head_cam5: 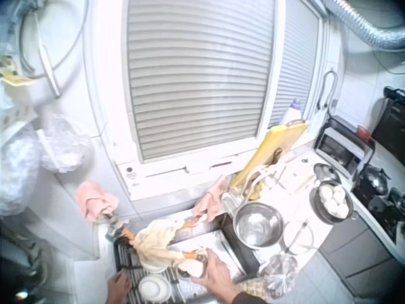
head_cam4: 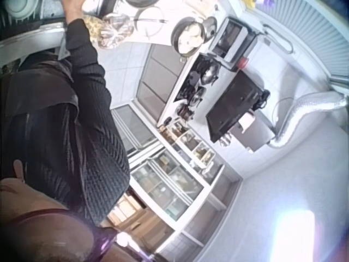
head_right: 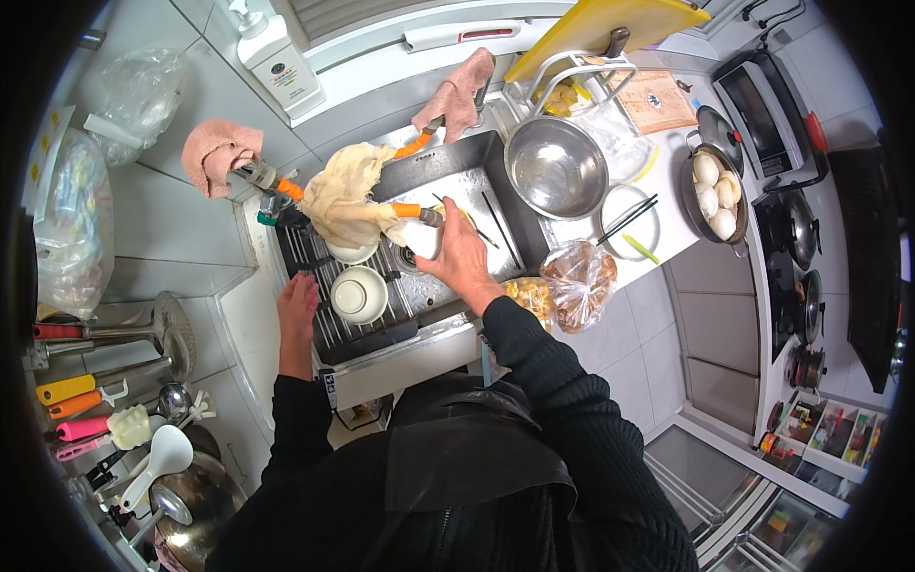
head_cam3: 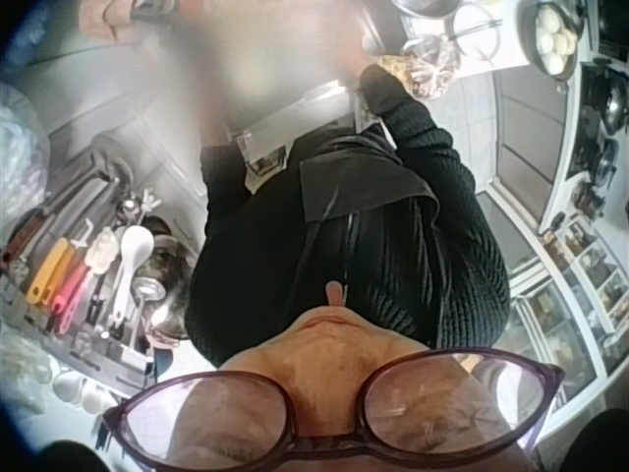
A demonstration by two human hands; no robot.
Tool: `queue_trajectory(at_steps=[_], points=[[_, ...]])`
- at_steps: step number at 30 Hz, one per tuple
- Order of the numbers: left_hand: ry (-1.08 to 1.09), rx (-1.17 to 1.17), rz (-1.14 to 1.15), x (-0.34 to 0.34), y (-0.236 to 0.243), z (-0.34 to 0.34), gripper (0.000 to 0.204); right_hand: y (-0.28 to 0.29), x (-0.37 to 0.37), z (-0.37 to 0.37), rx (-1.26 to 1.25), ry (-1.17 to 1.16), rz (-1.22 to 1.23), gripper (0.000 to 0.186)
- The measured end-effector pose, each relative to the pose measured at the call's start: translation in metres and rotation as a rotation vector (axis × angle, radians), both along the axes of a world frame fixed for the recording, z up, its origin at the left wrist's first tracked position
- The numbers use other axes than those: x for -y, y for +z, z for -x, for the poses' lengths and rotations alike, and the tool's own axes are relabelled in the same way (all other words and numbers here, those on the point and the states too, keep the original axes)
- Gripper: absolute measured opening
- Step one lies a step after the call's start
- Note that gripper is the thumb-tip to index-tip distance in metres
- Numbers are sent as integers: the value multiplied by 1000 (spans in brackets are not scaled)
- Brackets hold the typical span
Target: The person retrieves frozen dumplings from the freezer and places them into a steamer pot on the counter. They then take a bag of seasoned meat from the fridge, open it, and use chopsticks to transfer pieces of meat into the steamer among the dumplings.
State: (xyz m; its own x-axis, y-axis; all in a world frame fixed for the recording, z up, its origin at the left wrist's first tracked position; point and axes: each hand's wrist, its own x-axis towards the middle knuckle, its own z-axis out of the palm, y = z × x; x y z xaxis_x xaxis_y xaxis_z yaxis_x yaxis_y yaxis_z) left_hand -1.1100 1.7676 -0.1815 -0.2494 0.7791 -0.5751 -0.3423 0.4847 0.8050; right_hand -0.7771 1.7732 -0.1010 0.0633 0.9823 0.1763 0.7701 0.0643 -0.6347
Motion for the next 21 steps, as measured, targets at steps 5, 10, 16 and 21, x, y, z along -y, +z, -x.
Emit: queue_trajectory(at_steps=[5,10,16,21], points=[[-47,14,10,1,0,-3,32,3,-6,-5,58,-23,9,101],[-30,16,27,1,3,-3,33,3,-2,-4,22,59,38,105],[-40,16,19,2,5,-1,34,-1,-2,3,-4,90,-19,108],[-14,12,25,5,3,1,32,-1,-10,-19,45,-18,79,102]])
